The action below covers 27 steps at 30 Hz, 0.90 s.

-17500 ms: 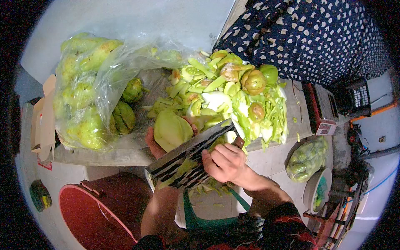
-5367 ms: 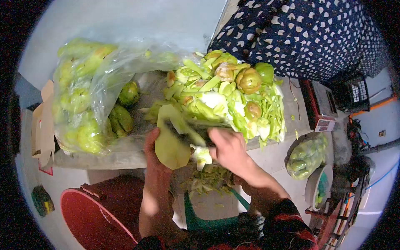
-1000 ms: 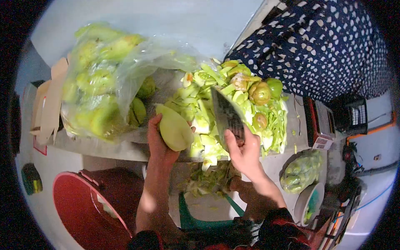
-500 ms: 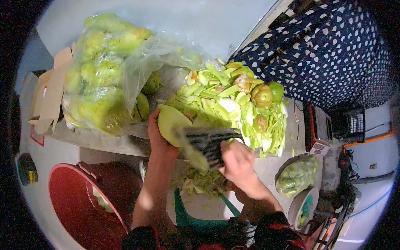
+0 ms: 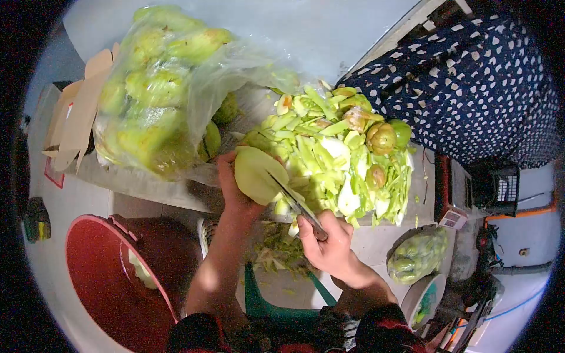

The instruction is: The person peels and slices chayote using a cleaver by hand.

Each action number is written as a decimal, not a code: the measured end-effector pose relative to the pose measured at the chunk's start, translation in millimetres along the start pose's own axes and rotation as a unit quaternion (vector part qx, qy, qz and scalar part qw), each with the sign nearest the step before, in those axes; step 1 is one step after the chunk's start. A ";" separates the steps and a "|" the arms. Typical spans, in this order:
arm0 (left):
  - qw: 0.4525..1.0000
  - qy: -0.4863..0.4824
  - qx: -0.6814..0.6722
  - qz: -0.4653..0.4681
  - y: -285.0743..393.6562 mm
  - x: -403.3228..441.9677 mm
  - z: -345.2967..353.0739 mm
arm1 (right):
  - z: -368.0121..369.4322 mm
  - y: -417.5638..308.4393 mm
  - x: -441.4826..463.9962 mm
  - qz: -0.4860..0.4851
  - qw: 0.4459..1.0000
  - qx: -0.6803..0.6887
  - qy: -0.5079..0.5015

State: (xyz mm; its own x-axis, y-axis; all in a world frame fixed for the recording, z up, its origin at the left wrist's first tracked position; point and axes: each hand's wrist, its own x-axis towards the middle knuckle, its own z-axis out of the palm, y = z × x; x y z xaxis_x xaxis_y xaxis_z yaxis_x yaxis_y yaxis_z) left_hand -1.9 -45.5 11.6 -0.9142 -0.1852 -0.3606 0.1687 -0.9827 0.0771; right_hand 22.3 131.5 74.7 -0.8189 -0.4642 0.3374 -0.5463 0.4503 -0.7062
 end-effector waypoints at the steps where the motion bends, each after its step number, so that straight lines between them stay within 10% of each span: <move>1: 1.000 0.022 0.005 0.000 -1.3 0.4 0.8 | -0.1 -3.3 -0.5 -0.028 1.000 0.005 0.011; 27: 0.997 -0.008 0.073 -0.021 -5.7 -3.8 7.7 | 7.3 16.0 -15.9 -0.078 0.995 -0.046 -0.030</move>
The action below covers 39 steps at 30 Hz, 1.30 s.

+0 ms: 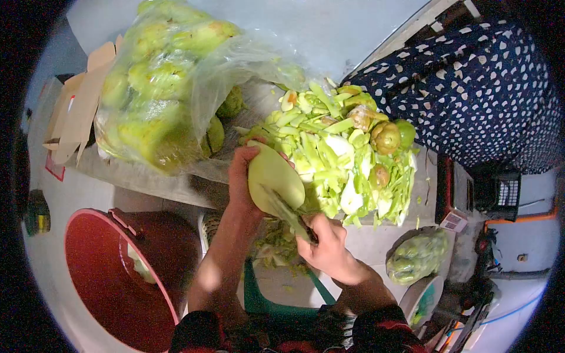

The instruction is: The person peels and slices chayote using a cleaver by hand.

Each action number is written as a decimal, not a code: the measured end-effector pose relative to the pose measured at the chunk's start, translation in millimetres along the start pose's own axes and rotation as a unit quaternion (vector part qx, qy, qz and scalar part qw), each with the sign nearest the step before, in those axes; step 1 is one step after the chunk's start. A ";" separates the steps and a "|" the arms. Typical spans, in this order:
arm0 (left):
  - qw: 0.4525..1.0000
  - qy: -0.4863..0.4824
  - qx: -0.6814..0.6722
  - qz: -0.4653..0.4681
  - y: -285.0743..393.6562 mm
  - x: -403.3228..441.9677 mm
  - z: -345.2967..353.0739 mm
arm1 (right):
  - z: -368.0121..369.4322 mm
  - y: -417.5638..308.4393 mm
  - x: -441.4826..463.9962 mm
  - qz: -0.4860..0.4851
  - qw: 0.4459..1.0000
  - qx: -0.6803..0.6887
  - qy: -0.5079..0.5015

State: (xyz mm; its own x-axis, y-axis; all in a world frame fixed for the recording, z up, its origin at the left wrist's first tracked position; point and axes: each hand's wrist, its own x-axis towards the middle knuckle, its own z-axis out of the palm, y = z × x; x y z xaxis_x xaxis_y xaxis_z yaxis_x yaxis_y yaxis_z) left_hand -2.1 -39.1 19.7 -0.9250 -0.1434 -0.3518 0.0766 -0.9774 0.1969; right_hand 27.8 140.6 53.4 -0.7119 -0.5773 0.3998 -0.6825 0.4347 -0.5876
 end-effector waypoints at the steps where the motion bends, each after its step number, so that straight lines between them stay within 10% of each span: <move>1: 1.000 -0.005 0.005 0.006 0.4 -1.0 0.1 | 1.1 2.1 -1.4 0.018 1.000 0.007 -0.005; 11: 0.970 0.011 0.191 0.149 0.9 -8.6 12.1 | 3.4 -3.1 8.8 0.106 0.994 0.011 -0.012; 14: 0.997 0.006 -0.050 -0.056 -11.0 -5.9 5.0 | 9.3 1.8 3.9 0.075 0.996 0.027 0.025; 17: 0.997 0.030 0.007 0.069 -19.4 2.0 -4.8 | 9.7 9.6 3.7 0.082 0.994 0.051 0.042; 25: 0.967 -0.068 0.243 0.043 23.8 -5.1 -1.9 | -32.5 -2.7 34.2 0.265 0.919 0.286 -0.063; 29: 0.895 -0.174 0.406 0.061 29.6 -12.3 3.5 | -32.5 15.9 28.0 0.171 0.932 0.306 -0.097; 39: 0.948 -0.091 0.301 0.038 -1.0 -11.5 7.8 | -34.8 21.5 33.4 0.285 0.912 0.290 -0.047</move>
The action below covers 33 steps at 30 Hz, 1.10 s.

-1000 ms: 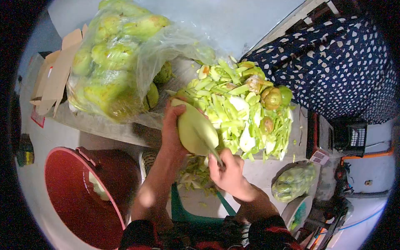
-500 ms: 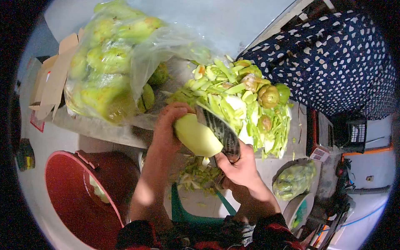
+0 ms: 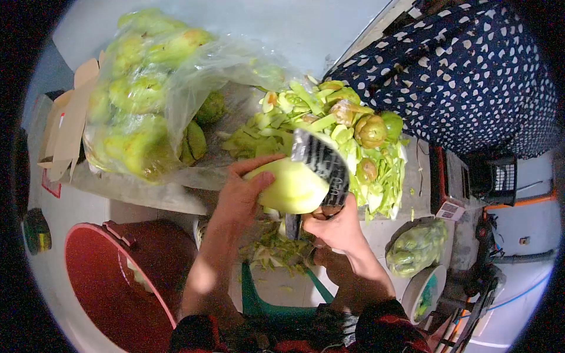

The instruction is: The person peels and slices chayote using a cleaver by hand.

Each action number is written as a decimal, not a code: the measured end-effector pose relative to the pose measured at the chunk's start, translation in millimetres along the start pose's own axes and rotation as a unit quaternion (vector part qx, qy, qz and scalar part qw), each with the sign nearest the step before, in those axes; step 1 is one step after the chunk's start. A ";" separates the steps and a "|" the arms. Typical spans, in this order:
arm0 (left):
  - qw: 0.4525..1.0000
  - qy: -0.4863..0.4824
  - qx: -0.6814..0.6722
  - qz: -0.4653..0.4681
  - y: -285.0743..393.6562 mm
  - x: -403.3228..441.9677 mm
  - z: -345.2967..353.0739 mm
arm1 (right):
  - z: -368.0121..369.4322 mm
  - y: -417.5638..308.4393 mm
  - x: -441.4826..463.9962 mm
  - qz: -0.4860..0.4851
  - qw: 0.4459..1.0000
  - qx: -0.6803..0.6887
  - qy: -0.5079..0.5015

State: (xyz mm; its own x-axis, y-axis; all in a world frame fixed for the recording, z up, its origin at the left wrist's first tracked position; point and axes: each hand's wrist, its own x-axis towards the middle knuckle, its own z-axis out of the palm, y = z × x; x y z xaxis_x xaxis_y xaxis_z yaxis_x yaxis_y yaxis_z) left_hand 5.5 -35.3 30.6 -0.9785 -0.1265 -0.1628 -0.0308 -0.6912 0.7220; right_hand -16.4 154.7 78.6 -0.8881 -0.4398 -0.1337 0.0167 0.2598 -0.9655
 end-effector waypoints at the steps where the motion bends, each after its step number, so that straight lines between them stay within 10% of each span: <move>1: 0.996 -0.020 0.087 0.005 14.4 -3.3 -1.0 | -2.8 -2.8 0.2 0.001 1.000 -0.001 0.001; 9: 0.996 0.063 -0.050 -0.022 -8.3 -6.7 12.2 | 4.2 -2.3 3.6 0.022 1.000 0.006 0.018; 12: 0.989 0.017 0.144 -0.036 8.4 -5.6 12.2 | 1.9 7.7 2.8 0.058 0.997 -0.010 -0.053; 16: 0.995 0.093 0.034 0.020 -23.3 -4.3 11.8 | 27.4 25.3 1.1 -0.034 0.984 0.127 0.121; 19: 0.996 0.068 0.051 -0.003 -11.7 -5.6 8.9 | -10.7 0.1 10.0 0.077 0.991 -0.059 -0.096; 23: 0.994 0.093 -0.044 0.033 -23.9 -5.0 22.2 | 23.9 36.1 2.4 0.020 0.994 0.076 0.074; 27: 0.994 0.099 0.020 -0.028 -11.1 -7.9 17.5 | 0.5 -10.5 12.2 0.088 0.988 -0.070 -0.103; 33: 0.990 0.096 0.096 0.029 -21.5 -6.7 11.7 | 15.6 35.4 2.8 0.054 0.997 0.050 -0.018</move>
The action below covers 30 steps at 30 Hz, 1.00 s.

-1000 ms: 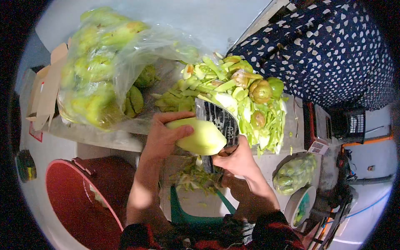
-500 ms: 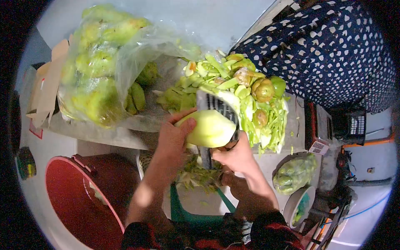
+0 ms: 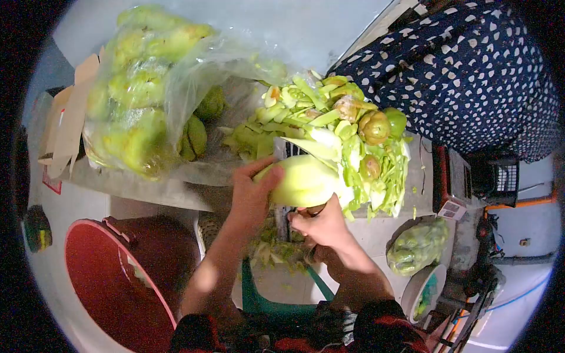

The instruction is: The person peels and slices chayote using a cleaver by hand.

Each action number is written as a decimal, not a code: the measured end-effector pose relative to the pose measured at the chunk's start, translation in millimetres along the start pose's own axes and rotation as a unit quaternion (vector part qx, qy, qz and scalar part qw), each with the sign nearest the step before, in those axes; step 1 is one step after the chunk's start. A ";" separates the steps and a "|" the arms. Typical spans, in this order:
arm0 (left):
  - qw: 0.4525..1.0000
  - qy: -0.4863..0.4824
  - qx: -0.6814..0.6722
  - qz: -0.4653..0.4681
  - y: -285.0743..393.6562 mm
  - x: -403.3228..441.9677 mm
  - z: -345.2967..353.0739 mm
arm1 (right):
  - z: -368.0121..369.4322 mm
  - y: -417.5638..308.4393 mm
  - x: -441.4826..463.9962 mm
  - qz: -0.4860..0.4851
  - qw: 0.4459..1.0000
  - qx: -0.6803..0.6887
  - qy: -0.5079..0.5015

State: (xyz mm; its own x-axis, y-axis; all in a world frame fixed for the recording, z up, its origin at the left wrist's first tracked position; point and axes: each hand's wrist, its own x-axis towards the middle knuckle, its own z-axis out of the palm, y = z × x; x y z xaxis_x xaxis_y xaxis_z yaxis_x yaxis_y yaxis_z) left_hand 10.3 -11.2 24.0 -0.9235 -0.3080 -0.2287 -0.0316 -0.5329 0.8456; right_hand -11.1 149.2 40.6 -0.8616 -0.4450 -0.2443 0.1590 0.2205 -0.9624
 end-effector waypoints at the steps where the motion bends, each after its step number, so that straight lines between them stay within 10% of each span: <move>1: 0.999 -0.039 -0.022 -0.020 1.8 0.3 -3.0 | -3.8 -5.3 0.4 0.001 1.000 -0.002 -0.002; 5: 0.973 -0.219 -0.058 -0.040 18.6 3.8 -17.7 | -19.5 -28.6 -2.3 0.028 0.995 -0.011 -0.091; 18: 0.975 -0.189 -0.025 -0.117 -4.5 -7.2 -2.0 | -3.1 -5.2 -1.1 0.107 0.982 0.072 -0.137; 24: 0.903 -0.113 -0.394 -0.128 -14.2 5.8 -2.1 | -10.2 -14.8 0.2 0.142 0.957 0.240 -0.077; 30: 0.881 -0.101 -0.455 -0.081 -14.4 19.3 -18.6 | -41.3 2.9 24.7 0.158 0.882 0.439 -0.071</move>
State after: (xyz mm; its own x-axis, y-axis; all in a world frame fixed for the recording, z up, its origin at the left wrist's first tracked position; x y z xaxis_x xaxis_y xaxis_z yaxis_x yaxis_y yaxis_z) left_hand 0.0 -24.1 -1.5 -0.9871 -0.0722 -0.1428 0.0654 -0.9965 0.0517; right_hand -51.8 174.7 36.7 -0.6487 -0.5992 -0.4693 0.7456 -0.3763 -0.5500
